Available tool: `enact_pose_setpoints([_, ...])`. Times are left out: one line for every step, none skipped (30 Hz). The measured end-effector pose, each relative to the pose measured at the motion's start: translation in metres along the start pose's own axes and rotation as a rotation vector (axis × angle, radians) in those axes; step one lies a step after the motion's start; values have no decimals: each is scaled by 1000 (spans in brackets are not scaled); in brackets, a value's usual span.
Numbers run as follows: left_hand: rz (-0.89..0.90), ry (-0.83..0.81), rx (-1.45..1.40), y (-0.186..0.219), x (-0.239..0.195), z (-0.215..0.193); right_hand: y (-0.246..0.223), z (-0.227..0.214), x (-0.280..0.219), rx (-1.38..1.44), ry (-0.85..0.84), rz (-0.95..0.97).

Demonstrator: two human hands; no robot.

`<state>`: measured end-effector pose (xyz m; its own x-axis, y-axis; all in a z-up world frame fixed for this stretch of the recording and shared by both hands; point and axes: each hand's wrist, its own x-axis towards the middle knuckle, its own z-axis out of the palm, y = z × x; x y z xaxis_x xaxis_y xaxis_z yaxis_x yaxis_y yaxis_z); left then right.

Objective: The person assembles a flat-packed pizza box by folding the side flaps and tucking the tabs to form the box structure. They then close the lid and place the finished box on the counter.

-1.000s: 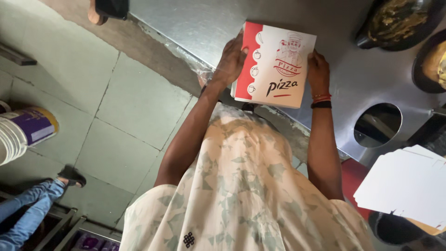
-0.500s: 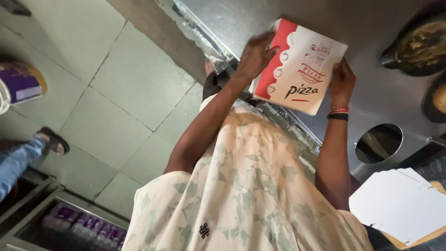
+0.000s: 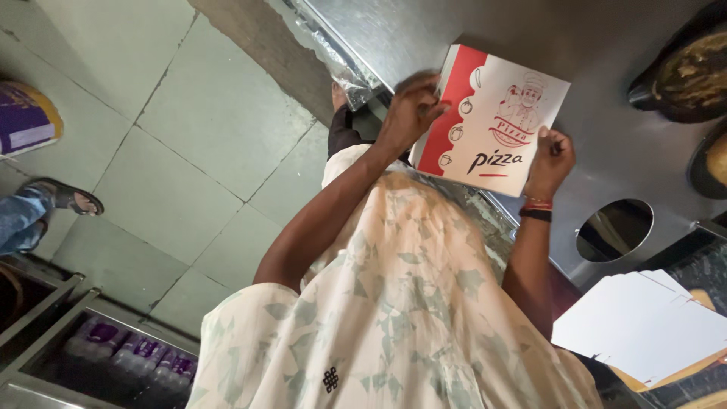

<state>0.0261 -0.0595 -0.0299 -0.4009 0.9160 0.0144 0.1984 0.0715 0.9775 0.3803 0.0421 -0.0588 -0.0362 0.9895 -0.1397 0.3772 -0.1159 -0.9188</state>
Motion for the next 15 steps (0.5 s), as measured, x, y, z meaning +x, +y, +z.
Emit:
enact_pose_setpoints([26, -3, 17, -1, -2, 4, 2, 1, -3, -2, 31, 9])
enact_pose_setpoints([53, -5, 34, -1, -4, 6, 1, 2, -5, 4, 61, 27])
enact_pose_setpoints([81, -9, 55, -2, -6, 6, -1, 6, -8, 13, 93, 35])
enact_pose_setpoints([125, -4, 96, -2, -9, 5, -6, 7, -10, 59, 72, 81])
enact_pose_setpoints([171, 0, 137, -1, -13, 2, -13, 9, -13, 109, 58, 125])
enact_pose_setpoints([216, 3, 179, 0, -16, -2, -21, 10, -17, 183, 38, 189])
enact_pose_setpoints([166, -12, 119, 1, -18, -4, -29, 9, -21, 170, -2, 198])
enact_pose_setpoints([115, -27, 60, 2, -19, -7, -37, 8, -26, 157, -42, 207])
enact_pose_setpoints([59, -41, 0, 3, -22, -10, -43, 5, -32, 141, -85, 220])
enact_pose_setpoints([25, -52, -25, 3, -23, -12, -48, 4, -39, 94, -100, 181])
enact_pose_setpoints([-12, -59, -49, 2, -24, -15, -51, 4, -45, 47, -120, 142])
enact_pose_setpoints([-48, -66, -73, 2, -25, -16, -53, 4, -52, 0, -140, 103])
enact_pose_setpoints([-37, -64, -60, 1, -25, -19, -54, 5, -57, 14, -121, 119])
enact_pose_setpoints([-25, -62, -46, 2, -25, -21, -54, 7, -63, 28, -102, 136])
enact_pose_setpoints([-16, -61, -34, 2, -27, -23, -54, 6, -70, 41, -82, 154])
